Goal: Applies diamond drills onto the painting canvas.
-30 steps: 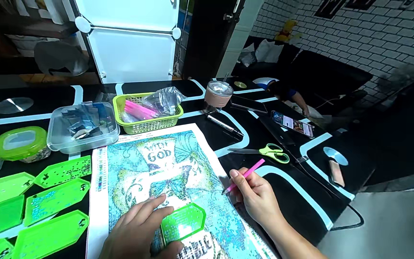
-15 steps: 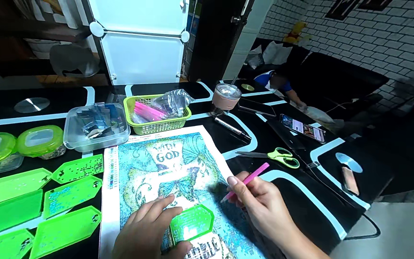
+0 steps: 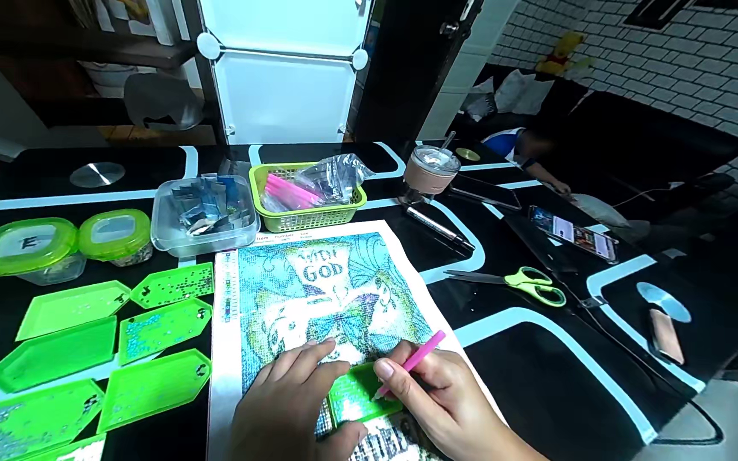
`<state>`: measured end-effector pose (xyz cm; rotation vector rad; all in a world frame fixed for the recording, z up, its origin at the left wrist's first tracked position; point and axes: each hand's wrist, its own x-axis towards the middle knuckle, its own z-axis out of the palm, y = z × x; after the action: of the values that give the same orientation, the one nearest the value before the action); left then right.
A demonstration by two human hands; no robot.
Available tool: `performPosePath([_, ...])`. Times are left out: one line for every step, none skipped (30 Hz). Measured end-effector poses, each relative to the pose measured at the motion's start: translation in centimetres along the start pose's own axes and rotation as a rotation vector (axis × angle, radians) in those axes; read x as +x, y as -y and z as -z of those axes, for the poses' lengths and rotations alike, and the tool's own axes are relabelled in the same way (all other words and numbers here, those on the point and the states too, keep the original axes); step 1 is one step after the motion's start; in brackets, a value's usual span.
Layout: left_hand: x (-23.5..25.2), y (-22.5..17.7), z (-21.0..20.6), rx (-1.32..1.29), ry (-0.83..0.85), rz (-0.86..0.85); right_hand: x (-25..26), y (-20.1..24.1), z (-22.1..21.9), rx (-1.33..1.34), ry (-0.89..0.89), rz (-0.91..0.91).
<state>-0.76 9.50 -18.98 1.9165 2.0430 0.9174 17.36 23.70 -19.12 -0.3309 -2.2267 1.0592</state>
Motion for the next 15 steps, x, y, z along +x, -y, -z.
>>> performPosePath([0.01, -0.02, 0.00, 0.003, 0.000, 0.003, 0.01, -0.03, -0.06, -0.003, 0.001, 0.004])
performPosePath([0.01, -0.04, 0.00, 0.006, 0.001, 0.006, 0.01, -0.06, -0.10, -0.008, 0.000, 0.005])
performPosePath([0.02, -0.05, -0.01, 0.009, 0.001, 0.006, 0.00, -0.09, -0.12, -0.015, -0.001, 0.006])
performPosePath([0.02, -0.05, -0.01, 0.011, 0.001, 0.005, -0.01, -0.13, -0.13, -0.023, -0.001, 0.007])
performPosePath([0.02, -0.05, -0.03, 0.013, 0.000, 0.005, -0.04, -0.15, -0.14, -0.029, 0.001, 0.009])
performPosePath([0.02, -0.04, -0.07, 0.014, -0.004, 0.004, -0.06, -0.17, -0.13, -0.033, 0.001, 0.013])
performPosePath([0.02, -0.02, -0.11, 0.015, -0.010, 0.002, -0.06, -0.17, -0.13, -0.034, 0.001, 0.016])
performPosePath([0.01, -0.02, -0.13, 0.014, -0.012, 0.002, -0.04, -0.15, -0.11, -0.028, 0.002, 0.016])
performPosePath([0.01, -0.03, -0.12, 0.013, -0.013, 0.003, 0.00, -0.12, -0.10, -0.006, -0.002, 0.011])
performPosePath([0.02, -0.06, -0.09, 0.012, -0.010, 0.005, 0.08, -0.09, -0.05, 0.034, -0.005, 0.003])
performPosePath([0.03, -0.06, -0.08, 0.012, -0.009, 0.005, 0.17, -0.03, 0.03, 0.076, -0.013, -0.010])
performPosePath([0.05, -0.08, -0.07, 0.014, -0.008, 0.005, 0.23, 0.02, 0.10, 0.114, -0.024, -0.027])
performPosePath([0.07, -0.12, -0.02, 0.014, 0.000, 0.009, 0.25, 0.03, 0.15, 0.141, -0.032, -0.039])
performPosePath([0.09, -0.18, 0.07, 0.012, 0.009, 0.015, 0.22, -0.01, 0.15, 0.152, -0.035, -0.042])
performPosePath([0.10, -0.23, 0.14, 0.009, 0.017, 0.021, 0.16, -0.07, 0.11, 0.147, -0.034, -0.034])
